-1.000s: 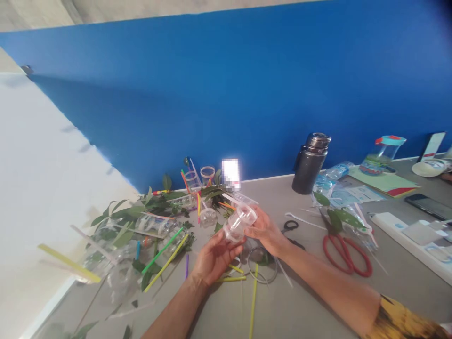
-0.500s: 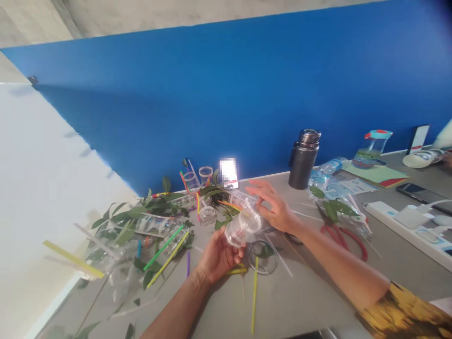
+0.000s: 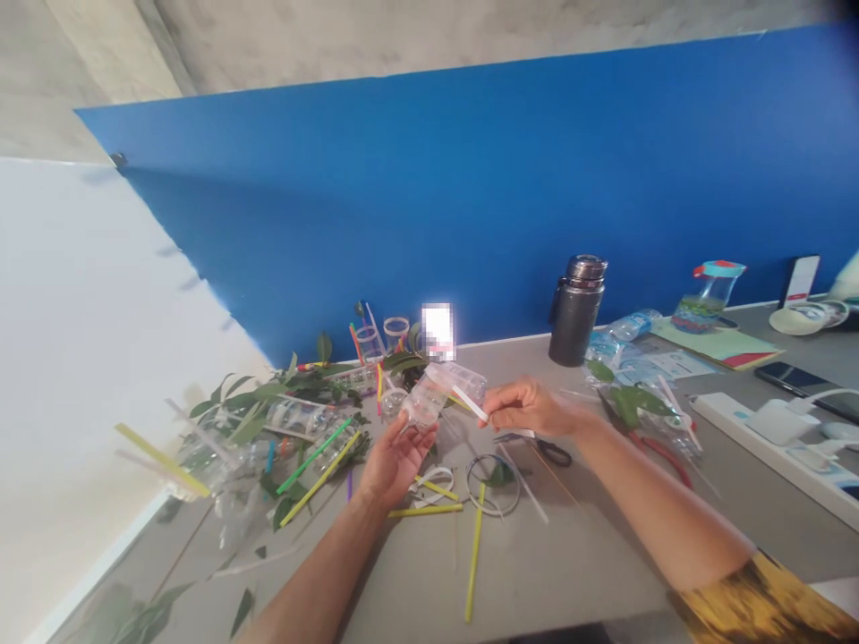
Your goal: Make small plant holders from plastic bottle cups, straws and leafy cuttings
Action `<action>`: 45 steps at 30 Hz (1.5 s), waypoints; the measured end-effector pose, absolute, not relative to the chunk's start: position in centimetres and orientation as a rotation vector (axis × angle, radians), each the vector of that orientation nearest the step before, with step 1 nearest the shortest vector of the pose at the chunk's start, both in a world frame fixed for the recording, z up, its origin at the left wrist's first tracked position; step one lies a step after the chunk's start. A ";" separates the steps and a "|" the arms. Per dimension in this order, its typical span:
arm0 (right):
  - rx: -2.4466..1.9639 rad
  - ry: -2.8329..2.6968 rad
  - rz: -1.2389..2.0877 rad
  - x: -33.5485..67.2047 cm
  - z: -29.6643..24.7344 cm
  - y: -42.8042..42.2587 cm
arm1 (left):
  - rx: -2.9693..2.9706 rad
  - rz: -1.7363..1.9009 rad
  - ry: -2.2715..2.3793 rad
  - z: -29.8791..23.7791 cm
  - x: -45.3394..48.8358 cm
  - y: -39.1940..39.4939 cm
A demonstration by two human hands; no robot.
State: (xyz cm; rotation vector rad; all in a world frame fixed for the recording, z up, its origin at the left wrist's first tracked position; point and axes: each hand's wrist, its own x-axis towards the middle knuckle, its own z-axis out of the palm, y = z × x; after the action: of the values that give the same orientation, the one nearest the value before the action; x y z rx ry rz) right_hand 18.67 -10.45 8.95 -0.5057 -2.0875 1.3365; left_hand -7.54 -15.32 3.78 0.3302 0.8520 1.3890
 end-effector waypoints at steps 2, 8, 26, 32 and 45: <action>-0.397 -2.033 1.454 19.0 9.5 -10.9 | 0.355 1.400 0.862 3.7 -7.4 -15.3; -0.157 -2.037 1.633 19.3 10.6 -12.8 | 0.343 1.426 0.853 3.6 -7.6 -15.1; -1.290 -2.150 0.777 19.2 10.8 -10.9 | 0.373 1.370 0.664 4.8 -8.4 -15.2; -1.427 -2.415 0.643 17.1 6.9 -10.8 | 0.330 1.412 0.646 6.9 -8.0 -15.1; -1.493 -2.761 0.228 18.4 5.5 -10.4 | 0.404 1.455 0.600 7.2 -7.3 -12.5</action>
State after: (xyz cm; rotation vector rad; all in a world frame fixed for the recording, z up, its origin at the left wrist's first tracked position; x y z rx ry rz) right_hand 18.42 -10.39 5.50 -1.4930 -2.7608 0.2283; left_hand -7.29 -12.47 7.22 0.4042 0.6004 1.4548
